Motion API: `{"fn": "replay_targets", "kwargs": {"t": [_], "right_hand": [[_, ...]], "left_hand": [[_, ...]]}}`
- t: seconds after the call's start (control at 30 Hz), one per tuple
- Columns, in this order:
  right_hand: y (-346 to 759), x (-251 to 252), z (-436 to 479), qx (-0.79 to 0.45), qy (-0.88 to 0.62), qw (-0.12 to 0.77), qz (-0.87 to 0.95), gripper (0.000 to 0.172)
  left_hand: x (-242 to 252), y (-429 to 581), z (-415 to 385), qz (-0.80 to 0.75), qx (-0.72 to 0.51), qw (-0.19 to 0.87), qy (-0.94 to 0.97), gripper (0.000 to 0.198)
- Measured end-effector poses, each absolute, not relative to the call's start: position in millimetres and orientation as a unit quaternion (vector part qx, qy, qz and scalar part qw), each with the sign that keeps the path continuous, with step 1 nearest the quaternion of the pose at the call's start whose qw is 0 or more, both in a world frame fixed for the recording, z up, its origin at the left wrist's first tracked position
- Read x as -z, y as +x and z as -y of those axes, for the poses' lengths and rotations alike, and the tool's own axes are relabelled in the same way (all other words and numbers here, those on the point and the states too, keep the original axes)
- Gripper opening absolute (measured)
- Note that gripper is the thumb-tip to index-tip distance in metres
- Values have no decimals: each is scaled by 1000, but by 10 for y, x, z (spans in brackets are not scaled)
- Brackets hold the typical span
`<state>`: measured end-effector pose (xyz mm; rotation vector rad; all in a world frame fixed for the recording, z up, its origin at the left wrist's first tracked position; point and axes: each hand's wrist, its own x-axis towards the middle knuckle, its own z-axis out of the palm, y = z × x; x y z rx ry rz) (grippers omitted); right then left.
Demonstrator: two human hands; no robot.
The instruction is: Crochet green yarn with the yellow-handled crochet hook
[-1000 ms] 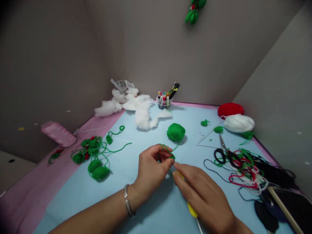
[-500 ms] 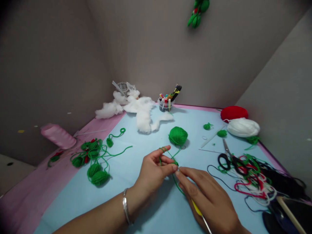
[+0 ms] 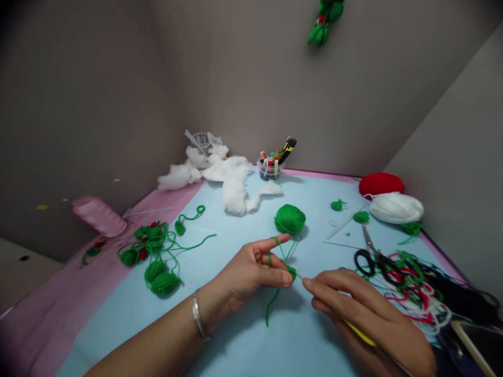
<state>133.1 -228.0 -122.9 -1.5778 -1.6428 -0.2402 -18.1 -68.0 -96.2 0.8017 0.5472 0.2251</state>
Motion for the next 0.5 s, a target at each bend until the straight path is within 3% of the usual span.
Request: {"fn": "replay_targets", "kwargs": {"t": [0.2, 0.5], "right_hand": [[1503, 1291, 2379, 94, -645, 398, 646, 19], [1331, 1351, 2360, 40, -695, 491, 524, 13]], "left_hand": [[976, -172, 631, -260, -125, 856, 429, 108], [999, -137, 650, -254, -159, 835, 462, 86]]}}
